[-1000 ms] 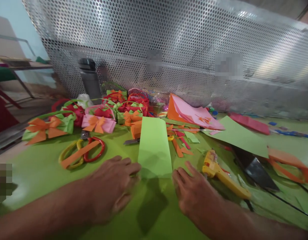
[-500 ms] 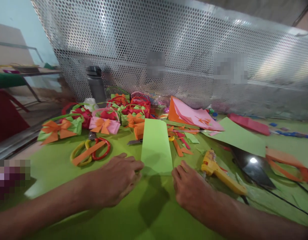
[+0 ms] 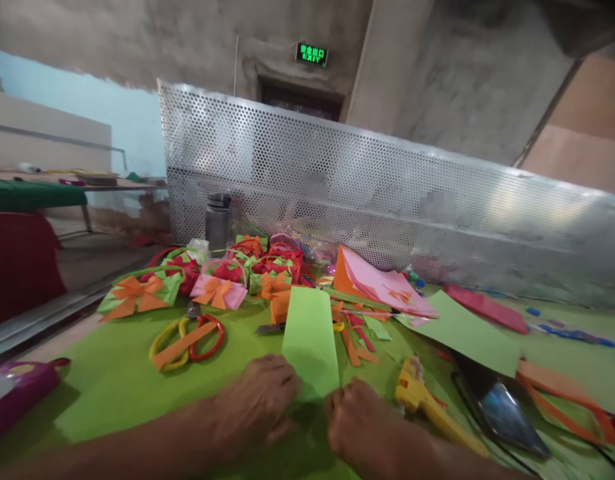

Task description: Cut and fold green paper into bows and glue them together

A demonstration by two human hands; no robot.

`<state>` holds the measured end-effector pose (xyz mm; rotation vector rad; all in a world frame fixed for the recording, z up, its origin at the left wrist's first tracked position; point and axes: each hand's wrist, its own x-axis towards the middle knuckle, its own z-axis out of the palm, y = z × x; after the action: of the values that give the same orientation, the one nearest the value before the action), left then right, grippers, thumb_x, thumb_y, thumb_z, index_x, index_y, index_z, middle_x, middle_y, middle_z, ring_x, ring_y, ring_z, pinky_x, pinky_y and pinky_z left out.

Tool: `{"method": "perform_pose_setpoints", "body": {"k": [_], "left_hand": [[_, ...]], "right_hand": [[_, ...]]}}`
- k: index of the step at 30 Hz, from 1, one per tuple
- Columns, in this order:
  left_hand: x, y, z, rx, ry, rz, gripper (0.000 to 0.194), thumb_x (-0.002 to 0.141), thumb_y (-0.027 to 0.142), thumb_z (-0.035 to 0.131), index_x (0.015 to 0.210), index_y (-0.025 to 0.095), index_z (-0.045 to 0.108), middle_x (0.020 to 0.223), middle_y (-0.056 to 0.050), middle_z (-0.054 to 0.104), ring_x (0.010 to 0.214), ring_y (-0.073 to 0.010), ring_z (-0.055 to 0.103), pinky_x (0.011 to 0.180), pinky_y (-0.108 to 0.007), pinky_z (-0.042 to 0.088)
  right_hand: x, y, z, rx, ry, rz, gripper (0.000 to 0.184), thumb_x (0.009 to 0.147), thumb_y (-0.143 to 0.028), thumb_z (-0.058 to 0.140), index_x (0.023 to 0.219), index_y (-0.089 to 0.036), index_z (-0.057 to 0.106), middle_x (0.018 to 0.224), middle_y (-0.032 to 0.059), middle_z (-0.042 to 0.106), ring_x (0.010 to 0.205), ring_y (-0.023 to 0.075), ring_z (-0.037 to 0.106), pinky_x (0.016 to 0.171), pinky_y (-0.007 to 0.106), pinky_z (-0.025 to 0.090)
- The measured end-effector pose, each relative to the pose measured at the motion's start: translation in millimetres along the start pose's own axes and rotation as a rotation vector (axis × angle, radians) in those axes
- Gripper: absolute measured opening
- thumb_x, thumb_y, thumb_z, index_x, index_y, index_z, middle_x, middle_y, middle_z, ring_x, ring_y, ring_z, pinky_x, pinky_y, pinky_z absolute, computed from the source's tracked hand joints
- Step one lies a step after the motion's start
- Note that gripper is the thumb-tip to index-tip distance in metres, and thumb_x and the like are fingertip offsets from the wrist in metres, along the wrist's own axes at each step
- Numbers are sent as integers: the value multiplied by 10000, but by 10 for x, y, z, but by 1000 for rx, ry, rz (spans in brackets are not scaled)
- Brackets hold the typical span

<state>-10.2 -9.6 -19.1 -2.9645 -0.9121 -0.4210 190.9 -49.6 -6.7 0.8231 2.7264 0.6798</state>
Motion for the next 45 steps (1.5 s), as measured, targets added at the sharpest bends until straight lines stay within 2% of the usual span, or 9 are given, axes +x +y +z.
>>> {"method": "perform_pose_setpoints", "body": {"k": [6, 13, 15, 19, 21, 25, 32, 36, 45], "left_hand": [[19, 42, -3, 16, -87, -43, 182, 775, 344, 629, 871, 192, 598, 898, -48, 637, 863, -219, 572, 744, -338, 463], [85, -21, 63, 193, 48, -23, 100, 825, 262, 570, 759, 191, 595, 759, -23, 628, 720, -196, 556, 650, -335, 412], [97, -42, 6, 220, 126, 29, 128, 833, 163, 536, 711, 177, 571, 709, -16, 607, 669, -178, 528, 625, -326, 384], [115, -18, -244, 187, 266, 41, 206, 853, 52, 445, 718, 138, 574, 718, -43, 597, 675, -164, 501, 669, -313, 385], [135, 7, -376, 136, 333, 60, 211, 871, 78, 440, 730, 131, 589, 700, -45, 592, 676, -163, 501, 666, -308, 386], [210, 44, -542, 94, 387, 119, 194, 859, 91, 462, 721, 128, 592, 685, -39, 589, 664, -163, 496, 650, -309, 388], [424, 152, -551, 23, 469, 174, 234, 880, 111, 446, 705, 134, 598, 636, -29, 588, 632, -149, 523, 627, -283, 401], [461, 183, -522, 21, 485, 187, 248, 865, 90, 439, 655, 142, 561, 630, -25, 581, 612, -141, 502, 622, -282, 389], [450, -83, -719, -7, 540, 174, 241, 868, 80, 436, 668, 140, 556, 624, -9, 594, 614, -136, 498, 645, -302, 358]], "right_hand": [[85, -39, 72, -29, 9, 73, 120, 686, -102, 655, 588, -157, 614, 575, 52, 619, 528, 190, 550, 448, 316, 394], [80, 36, -69, -108, -36, 108, 77, 720, -79, 637, 654, -118, 635, 602, 76, 635, 525, 197, 568, 506, 361, 469], [40, 68, -168, -122, 34, 161, 61, 716, -79, 653, 671, -115, 634, 592, 64, 626, 528, 196, 567, 586, 396, 491], [-19, 182, -287, 83, 357, 319, 46, 801, -188, 637, 812, -147, 619, 733, 47, 644, 711, 211, 594, 844, 457, 428], [-23, 246, -274, 250, 472, 360, 71, 836, -238, 612, 830, -168, 599, 790, 32, 652, 769, 201, 595, 897, 446, 383], [-18, 320, -185, 411, 609, 403, 202, 906, -135, 454, 750, -184, 573, 710, 1, 642, 683, 144, 582, 919, 403, 338], [-34, 316, -212, 426, 722, 419, 283, 910, -116, 380, 687, -179, 543, 551, -26, 540, 520, 108, 470, 835, 346, 363], [-27, 345, -256, 400, 734, 379, 272, 880, -94, 394, 643, -175, 500, 594, -13, 559, 553, 109, 485, 845, 349, 358], [-122, 581, -256, 389, 749, 405, 169, 865, -71, 439, 818, -181, 558, 751, 8, 647, 669, 136, 568, 1010, 490, 216]]}}
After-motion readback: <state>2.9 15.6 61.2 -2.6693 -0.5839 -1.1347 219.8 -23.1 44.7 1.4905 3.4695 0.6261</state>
